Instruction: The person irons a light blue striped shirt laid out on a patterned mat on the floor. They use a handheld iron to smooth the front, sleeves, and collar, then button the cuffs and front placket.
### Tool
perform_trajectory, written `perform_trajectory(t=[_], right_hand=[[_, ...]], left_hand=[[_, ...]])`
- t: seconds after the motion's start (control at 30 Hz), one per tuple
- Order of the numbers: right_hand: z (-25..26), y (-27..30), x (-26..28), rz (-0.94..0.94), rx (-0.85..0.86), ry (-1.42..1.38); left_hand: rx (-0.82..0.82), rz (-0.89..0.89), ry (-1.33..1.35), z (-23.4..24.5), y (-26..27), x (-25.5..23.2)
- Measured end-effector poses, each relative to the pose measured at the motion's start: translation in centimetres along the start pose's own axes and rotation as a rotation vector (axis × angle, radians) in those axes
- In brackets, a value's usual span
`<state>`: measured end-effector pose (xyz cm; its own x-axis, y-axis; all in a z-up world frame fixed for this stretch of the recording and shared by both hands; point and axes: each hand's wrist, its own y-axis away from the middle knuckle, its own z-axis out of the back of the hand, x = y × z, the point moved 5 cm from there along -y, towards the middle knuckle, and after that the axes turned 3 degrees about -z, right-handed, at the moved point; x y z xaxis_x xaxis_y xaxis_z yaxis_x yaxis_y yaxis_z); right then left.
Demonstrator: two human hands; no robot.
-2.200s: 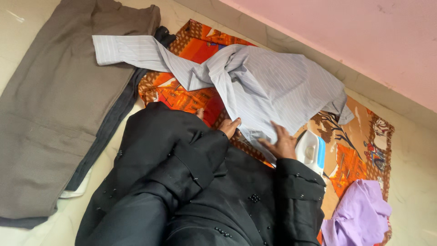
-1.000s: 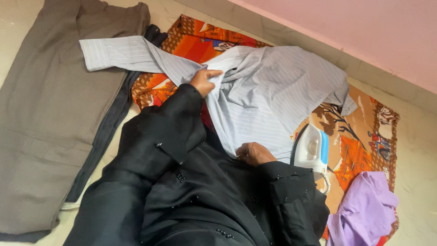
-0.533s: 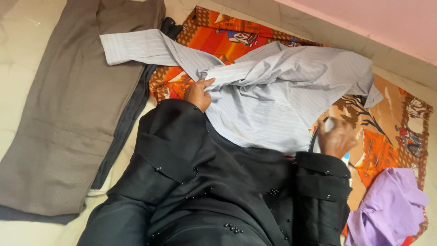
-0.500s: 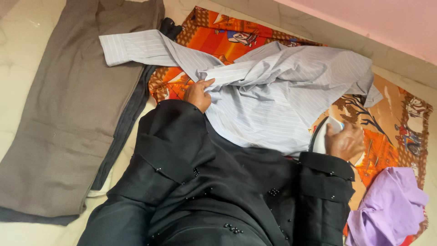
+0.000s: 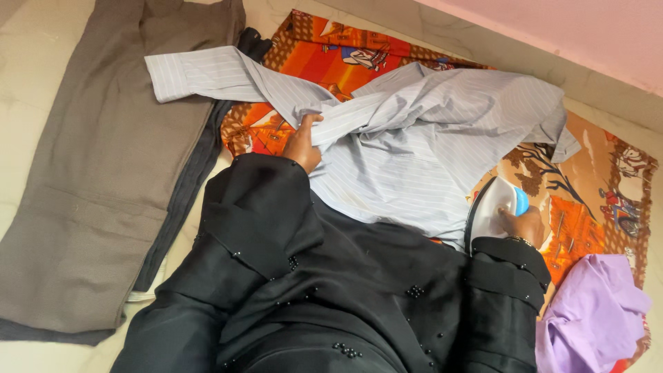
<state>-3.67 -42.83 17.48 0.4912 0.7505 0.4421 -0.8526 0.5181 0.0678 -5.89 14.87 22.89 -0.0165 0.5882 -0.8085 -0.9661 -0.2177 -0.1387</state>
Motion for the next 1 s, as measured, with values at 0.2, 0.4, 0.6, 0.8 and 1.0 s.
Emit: perform_trajectory(t=[0.2,0.4,0.6,0.8,1.0], right_hand=[[-0.1,0.7,0.8,0.023,-0.009,-0.021],[0.1,1.1,0.7,0.043,0.019,-0.094],[-0.3,0.8,0.2,0.015,0.045,-0.145],[-0.7,0.8,-0.2,-0.02,0.023,-0.155],[-0.6,0.7,-0.1,-0.037,0.053,-0.168]], left_hand=[[0.208,0.171,-0.197,-2.0,-1.5,-0.7],[0.411,0.302,-0.597,-3.1,-2.5,1.4],[0.385,0.292,-0.558,-10.5,-7.2,5.7],[0.329,0.423,-0.506,-15.1,-7.3,6.2],[0.267,0.352,-0.469,-18.4,-9.5,8.5]])
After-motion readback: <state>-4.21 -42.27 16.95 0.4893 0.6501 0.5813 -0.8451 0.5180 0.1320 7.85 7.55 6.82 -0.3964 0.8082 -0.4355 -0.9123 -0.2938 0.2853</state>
